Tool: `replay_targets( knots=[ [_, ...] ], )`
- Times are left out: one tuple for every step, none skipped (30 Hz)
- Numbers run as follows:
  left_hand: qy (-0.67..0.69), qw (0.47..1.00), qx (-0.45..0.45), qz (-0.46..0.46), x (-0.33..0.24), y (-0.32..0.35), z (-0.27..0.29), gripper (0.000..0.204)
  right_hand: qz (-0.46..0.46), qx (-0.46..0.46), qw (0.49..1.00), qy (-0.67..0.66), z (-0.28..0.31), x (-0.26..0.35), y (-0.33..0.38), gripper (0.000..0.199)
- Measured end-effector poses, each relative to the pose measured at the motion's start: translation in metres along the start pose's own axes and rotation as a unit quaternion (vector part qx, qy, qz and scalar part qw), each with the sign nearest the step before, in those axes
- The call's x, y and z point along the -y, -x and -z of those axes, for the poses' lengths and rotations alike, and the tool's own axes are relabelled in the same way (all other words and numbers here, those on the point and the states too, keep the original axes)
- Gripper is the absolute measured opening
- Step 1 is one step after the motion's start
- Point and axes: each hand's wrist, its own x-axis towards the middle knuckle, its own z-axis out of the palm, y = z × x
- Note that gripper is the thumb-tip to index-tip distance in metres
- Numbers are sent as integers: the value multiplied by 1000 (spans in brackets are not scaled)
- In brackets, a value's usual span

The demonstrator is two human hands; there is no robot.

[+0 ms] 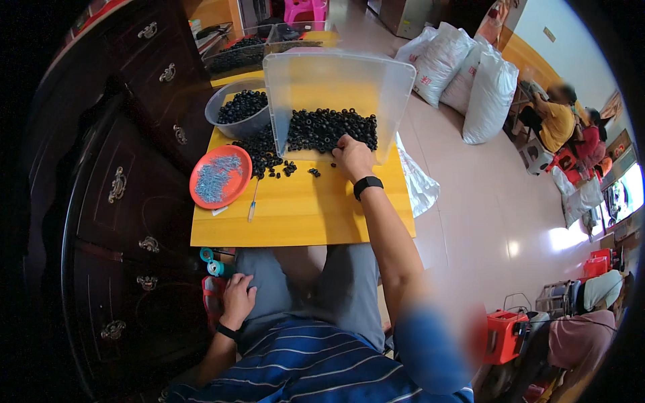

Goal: Sorting and inspecting small black plastic components at a yellow table.

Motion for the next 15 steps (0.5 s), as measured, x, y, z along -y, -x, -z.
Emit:
replay_targets(
  knots=[
    [6,1000,-5,2,1,-1,-1,31,4,-4,1000,27,-1,1,-3,17],
    [8,1000,-7,4,2,-2,-1,31,7,-4,1000,28,-3,0,-6,17],
    [13,1000,-4,6,3,-3,-1,31,17,8,998,55,-5,-3,-7,18],
    [19,1000,0,9,4,-4,-1,32,27,21,996,81,-7,-3,-9,19],
    [22,1000,-2,10,5,-5,-1,32,30,22,996,84,-7,-5,-9,19],
    [27,1000,6,8,6,-7,-1,32,35,26,994,96,-8,-7,-8,20],
    [25,1000,10,6,5,-7,3,32,42,28,994,101,-7,-8,-8,20],
    [22,1000,7,7,4,-7,5,32,47,31,993,105,-7,-9,-8,20],
    [19,1000,4,5,3,-7,8,32,50,29,993,101,-8,-10,-7,20],
    [22,1000,4,3,3,-8,7,32,57,19,993,99,-10,-10,-7,20],
    [24,1000,3,3,4,-8,6,32,63,8,993,97,-10,-11,-7,19],
    [23,1000,5,2,6,-9,5,32,65,7,993,98,-9,-12,-8,19],
    [21,1000,8,3,7,-8,4,32,58,21,993,105,-9,-11,-6,20],
    [20,1000,4,6,8,-8,4,32,52,34,992,112,-9,-9,-5,22],
    [25,1000,2,1,9,-8,3,32,56,34,992,109,-7,-8,-5,22]
  ],
)
